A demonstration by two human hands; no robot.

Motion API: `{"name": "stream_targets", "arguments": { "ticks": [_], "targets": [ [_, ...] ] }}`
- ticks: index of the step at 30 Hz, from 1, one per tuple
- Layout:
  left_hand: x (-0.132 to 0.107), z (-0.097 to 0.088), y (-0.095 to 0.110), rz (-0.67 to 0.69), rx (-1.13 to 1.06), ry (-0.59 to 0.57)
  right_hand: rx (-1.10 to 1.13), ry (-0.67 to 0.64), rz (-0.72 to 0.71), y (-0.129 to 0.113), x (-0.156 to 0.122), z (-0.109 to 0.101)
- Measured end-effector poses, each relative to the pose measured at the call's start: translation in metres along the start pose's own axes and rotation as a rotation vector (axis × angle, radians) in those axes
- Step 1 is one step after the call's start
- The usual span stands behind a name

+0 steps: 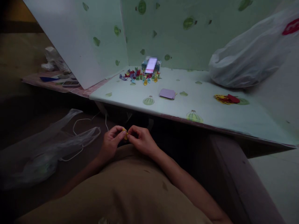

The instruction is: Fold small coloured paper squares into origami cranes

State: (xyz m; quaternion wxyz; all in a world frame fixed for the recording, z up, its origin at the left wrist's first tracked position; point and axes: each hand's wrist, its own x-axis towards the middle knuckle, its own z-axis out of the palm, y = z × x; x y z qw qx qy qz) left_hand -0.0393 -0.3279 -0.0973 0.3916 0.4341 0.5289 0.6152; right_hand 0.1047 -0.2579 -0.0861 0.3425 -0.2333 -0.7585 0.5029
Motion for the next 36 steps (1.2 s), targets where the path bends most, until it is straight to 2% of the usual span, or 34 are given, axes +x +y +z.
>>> {"name": "stream_targets", "arguments": {
  "ticks": [10, 17, 21, 30, 36],
  "targets": [
    [0.000, -0.003, -0.003, 0.058, 0.098, 0.013, 0.090, -0.058, 0.111, 0.001, 0.001, 0.000],
    [0.000, 0.003, 0.000, -0.037, -0.024, -0.027, 0.108, 0.109, 0.108, 0.007, 0.002, -0.002],
    [0.000, 0.005, -0.003, -0.019, -0.059, 0.011, 0.148, 0.099, 0.118, 0.009, 0.001, -0.002],
    [-0.001, 0.000, -0.004, 0.070, 0.157, 0.030, 0.148, 0.095, 0.079, 0.011, 0.001, 0.000],
    [-0.003, 0.001, -0.005, 0.161, 0.262, -0.031, 0.194, 0.088, 0.051, 0.011, 0.002, -0.002]
  ]
}}
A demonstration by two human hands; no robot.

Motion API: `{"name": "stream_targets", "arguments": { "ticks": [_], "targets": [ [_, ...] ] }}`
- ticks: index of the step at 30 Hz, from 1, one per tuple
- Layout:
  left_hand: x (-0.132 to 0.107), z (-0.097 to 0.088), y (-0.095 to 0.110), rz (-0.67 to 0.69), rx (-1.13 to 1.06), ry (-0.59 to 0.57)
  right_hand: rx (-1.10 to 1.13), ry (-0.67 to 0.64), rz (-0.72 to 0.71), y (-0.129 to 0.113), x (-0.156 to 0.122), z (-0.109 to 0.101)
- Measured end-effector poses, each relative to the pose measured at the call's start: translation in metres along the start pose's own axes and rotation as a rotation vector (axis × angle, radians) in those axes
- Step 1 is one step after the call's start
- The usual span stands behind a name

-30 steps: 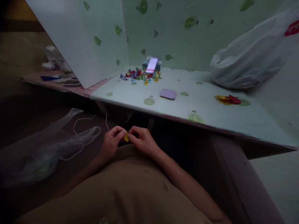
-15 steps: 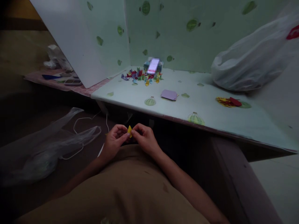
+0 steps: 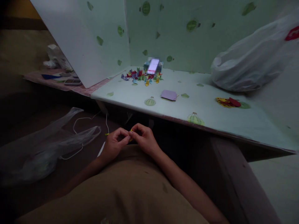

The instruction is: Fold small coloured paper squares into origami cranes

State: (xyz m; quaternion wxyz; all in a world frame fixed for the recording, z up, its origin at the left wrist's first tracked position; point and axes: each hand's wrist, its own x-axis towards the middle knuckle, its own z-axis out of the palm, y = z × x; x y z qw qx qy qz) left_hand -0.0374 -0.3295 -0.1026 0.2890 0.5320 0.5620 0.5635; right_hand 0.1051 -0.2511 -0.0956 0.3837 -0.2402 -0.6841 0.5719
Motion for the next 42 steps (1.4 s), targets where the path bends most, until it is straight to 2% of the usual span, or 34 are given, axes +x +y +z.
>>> {"name": "stream_targets", "arguments": {
  "ticks": [5, 9, 17, 26, 29, 33, 36, 38, 42],
  "targets": [
    [-0.0010, 0.0000, 0.0006, -0.073, -0.069, 0.033, 0.026, 0.039, 0.008, -0.0025, -0.0013, -0.0002],
    [-0.0008, -0.0022, 0.0037, -0.010, 0.051, -0.020, 0.045, 0.078, -0.018, -0.0022, -0.0024, 0.0006],
    [0.0000, -0.0066, 0.0073, 0.080, 0.172, -0.088, 0.019, 0.023, 0.004, -0.0022, -0.0010, -0.0014],
    [0.0013, -0.0030, 0.0024, -0.007, 0.072, -0.112, -0.073, 0.156, -0.079, -0.0018, -0.0064, 0.0042],
    [0.0003, -0.0039, 0.0031, -0.004, 0.050, -0.103, -0.051, 0.156, -0.056, -0.0046, -0.0062, 0.0044],
    [-0.0004, -0.0078, 0.0069, 0.010, 0.060, -0.088, 0.005, 0.035, 0.017, -0.0071, -0.0037, 0.0017],
    [-0.0003, -0.0081, 0.0083, 0.047, 0.096, -0.077, 0.003, -0.018, 0.016, -0.0067, -0.0027, 0.0002],
    [-0.0005, -0.0063, 0.0074, 0.049, 0.061, -0.055, -0.023, -0.005, -0.020, -0.0061, -0.0031, -0.0002],
    [-0.0017, -0.0017, 0.0032, 0.025, -0.107, 0.044, -0.043, 0.111, -0.113, -0.0061, -0.0049, 0.0002]
  ]
}}
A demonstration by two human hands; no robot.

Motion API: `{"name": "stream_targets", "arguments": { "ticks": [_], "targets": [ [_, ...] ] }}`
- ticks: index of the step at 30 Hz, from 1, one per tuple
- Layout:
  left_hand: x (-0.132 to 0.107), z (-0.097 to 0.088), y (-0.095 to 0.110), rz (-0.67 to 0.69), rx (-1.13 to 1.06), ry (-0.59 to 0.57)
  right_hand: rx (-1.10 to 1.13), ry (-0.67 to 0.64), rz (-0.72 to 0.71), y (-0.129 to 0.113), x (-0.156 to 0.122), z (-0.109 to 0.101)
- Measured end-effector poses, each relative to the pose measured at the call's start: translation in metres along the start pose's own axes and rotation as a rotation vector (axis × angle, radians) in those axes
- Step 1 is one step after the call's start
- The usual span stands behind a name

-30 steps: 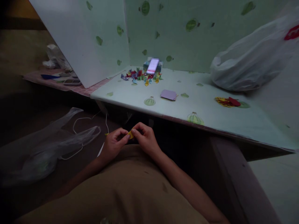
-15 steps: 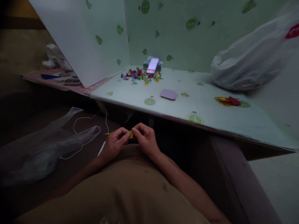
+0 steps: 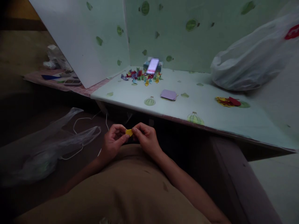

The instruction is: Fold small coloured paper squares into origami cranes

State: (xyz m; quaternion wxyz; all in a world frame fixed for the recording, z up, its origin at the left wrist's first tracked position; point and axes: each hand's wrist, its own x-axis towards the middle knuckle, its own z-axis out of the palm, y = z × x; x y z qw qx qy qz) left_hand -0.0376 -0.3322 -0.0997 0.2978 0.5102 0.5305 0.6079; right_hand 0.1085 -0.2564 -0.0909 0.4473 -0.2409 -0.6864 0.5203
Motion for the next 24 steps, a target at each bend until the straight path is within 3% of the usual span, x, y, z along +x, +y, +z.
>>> {"name": "stream_targets", "arguments": {
  "ticks": [10, 20, 24],
  "targets": [
    [-0.0002, 0.0004, -0.0038, 0.032, 0.015, 0.091, 0.068, 0.021, -0.030, 0.0014, 0.0007, 0.0014],
    [0.0012, -0.0021, 0.0032, 0.239, 0.158, 0.127, 0.026, -0.005, -0.054, 0.0009, -0.0006, 0.0025],
    [0.0002, -0.0022, 0.0003, 0.185, 0.102, 0.137, -0.004, -0.011, -0.076, 0.0003, -0.0010, 0.0029]
  ]
}}
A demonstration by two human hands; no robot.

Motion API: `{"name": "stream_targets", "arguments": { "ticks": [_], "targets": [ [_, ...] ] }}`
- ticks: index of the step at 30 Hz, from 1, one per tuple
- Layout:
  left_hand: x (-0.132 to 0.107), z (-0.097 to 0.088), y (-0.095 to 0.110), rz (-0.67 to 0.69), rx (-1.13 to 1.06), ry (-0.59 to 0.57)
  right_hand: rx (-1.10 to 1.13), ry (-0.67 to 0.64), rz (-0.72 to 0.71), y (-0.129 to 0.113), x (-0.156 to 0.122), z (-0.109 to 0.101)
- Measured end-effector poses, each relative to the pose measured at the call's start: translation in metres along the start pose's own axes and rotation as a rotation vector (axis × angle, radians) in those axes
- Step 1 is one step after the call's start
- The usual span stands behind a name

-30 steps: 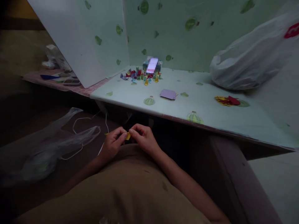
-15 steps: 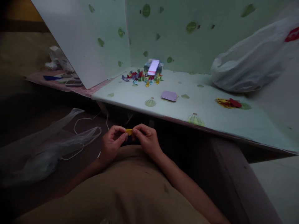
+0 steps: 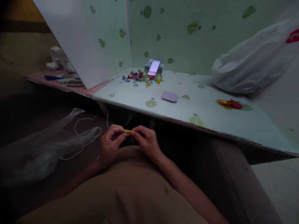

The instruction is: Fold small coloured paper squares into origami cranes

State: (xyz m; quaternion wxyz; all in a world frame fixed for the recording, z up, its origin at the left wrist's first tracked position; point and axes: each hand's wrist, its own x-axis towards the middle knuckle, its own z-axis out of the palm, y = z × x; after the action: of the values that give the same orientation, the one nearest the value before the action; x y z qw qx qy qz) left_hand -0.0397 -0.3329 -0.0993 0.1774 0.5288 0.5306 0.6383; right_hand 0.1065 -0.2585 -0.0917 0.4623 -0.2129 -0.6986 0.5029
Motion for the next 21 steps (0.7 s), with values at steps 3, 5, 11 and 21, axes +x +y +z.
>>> {"name": "stream_targets", "arguments": {
  "ticks": [3, 5, 11, 21],
  "targets": [
    [-0.0002, 0.0002, -0.0009, -0.050, -0.014, 0.013, -0.017, 0.022, -0.007, -0.0006, -0.0004, 0.0000],
    [0.0004, 0.0001, -0.0003, -0.041, 0.014, 0.011, -0.028, 0.037, -0.010, -0.0011, -0.0008, -0.0001],
    [0.0000, -0.0001, -0.0007, -0.063, 0.000, 0.000, -0.051, 0.053, -0.043, -0.0017, -0.0020, -0.0004],
    [0.0011, 0.0005, 0.0050, 0.025, 0.061, 0.005, -0.125, 0.066, -0.093, -0.0010, -0.0021, -0.0015]
  ]
}}
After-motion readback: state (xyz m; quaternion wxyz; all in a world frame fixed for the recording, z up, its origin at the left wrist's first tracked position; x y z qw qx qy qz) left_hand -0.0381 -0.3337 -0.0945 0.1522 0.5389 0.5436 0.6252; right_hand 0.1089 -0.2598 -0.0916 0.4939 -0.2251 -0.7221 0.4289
